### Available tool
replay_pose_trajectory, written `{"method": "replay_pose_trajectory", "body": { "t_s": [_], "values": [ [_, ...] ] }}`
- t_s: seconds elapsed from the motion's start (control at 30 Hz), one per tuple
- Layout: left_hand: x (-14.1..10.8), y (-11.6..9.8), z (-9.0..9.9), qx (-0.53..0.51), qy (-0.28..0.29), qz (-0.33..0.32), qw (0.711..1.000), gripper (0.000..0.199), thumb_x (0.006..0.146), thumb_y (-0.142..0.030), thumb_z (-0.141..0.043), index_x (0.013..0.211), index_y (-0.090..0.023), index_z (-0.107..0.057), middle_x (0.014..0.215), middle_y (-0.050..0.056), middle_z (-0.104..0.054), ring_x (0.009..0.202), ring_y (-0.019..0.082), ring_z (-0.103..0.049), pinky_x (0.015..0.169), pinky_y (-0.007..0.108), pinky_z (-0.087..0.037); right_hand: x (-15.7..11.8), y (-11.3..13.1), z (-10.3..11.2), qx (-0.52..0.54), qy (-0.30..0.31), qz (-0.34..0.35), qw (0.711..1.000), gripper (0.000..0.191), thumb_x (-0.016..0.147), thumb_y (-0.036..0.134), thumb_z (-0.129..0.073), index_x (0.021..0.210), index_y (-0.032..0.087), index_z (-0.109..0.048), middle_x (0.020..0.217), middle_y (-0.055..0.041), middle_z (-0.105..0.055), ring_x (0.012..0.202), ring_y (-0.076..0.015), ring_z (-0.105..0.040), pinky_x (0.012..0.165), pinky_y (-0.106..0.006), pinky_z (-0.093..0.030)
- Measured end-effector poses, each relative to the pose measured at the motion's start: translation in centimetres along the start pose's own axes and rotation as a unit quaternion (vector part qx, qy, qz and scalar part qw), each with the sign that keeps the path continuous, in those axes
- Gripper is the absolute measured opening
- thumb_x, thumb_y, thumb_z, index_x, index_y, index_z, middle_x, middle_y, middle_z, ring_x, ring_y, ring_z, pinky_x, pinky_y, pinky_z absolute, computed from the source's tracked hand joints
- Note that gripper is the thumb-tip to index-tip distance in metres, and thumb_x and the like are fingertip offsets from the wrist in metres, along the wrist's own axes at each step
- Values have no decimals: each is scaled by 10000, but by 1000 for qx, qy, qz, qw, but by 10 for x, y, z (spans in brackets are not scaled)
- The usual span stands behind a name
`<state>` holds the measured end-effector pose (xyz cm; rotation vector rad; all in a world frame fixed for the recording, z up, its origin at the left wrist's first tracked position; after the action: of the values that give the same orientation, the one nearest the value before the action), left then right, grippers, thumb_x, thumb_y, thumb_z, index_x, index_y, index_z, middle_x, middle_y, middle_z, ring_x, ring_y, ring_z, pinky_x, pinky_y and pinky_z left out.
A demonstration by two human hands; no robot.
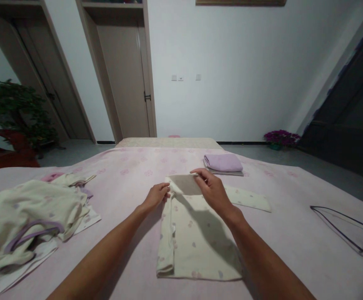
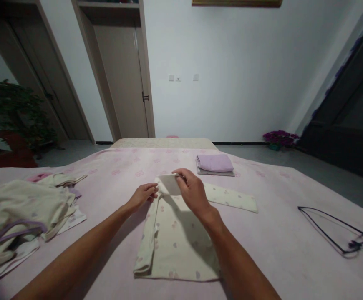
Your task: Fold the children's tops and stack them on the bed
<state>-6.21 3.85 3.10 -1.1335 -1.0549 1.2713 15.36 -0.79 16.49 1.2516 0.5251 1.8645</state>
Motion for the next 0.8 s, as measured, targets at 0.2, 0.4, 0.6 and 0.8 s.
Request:
{"method": "replay_pose_trajectory", "body": {
  "t_s": [0.2, 0.4, 0.6, 0.8],
  "values": [
    [21, 3, -8, 1, 35, 24, 999, 517, 767, -667, -549, 717, -154, -586, 578, -1, -544, 518, 123, -496, 497, 237, -382, -66, 35, -61, -180, 218, 184, 942, 234, 941, 116, -479, 1053, 214, -660, 955, -50, -711, 879, -194, -604, 798, -302, -431],
    [43, 14, 4, 77, -5, 47, 996, 474, 706, -607, -651, 563, -205, -444, 462, -67, -349, 438, 89, -323, 458, 248, -227, -117, 14, -111, -257, 303, 238, 886, 87, 916, 118, -595, 885, 195, -622, 832, -20, -694, 757, -175, -562, 695, -298, -371],
    [53, 17, 14, 203, -63, 32, 977, 305, 738, -367, -659, 543, -186, -509, 470, -45, -393, 524, 123, -420, 522, 254, -251, -117, 2, -101, -224, 266, 187, 919, 93, 894, 150, -625, 957, 213, -653, 872, -21, -691, 803, -181, -555, 729, -306, -370],
    [57, 18, 18, 297, -92, 39, 950, 125, 782, -286, -644, 795, -176, -701, 836, 73, -713, 815, 209, -626, 683, 265, -391, -121, -5, -94, -186, 264, 181, 929, 123, 891, 157, -609, 981, 219, -667, 886, -31, -669, 820, -185, -546, 743, -306, -380]
  ]
}}
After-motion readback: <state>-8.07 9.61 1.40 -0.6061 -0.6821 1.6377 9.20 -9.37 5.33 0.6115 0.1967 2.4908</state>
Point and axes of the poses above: each hand's wrist, its own x-axis towards the middle knuckle, its own z-axis out of the back of the hand, y = z × x, the point moved 6 cm from there along x, towards the middle knuckle
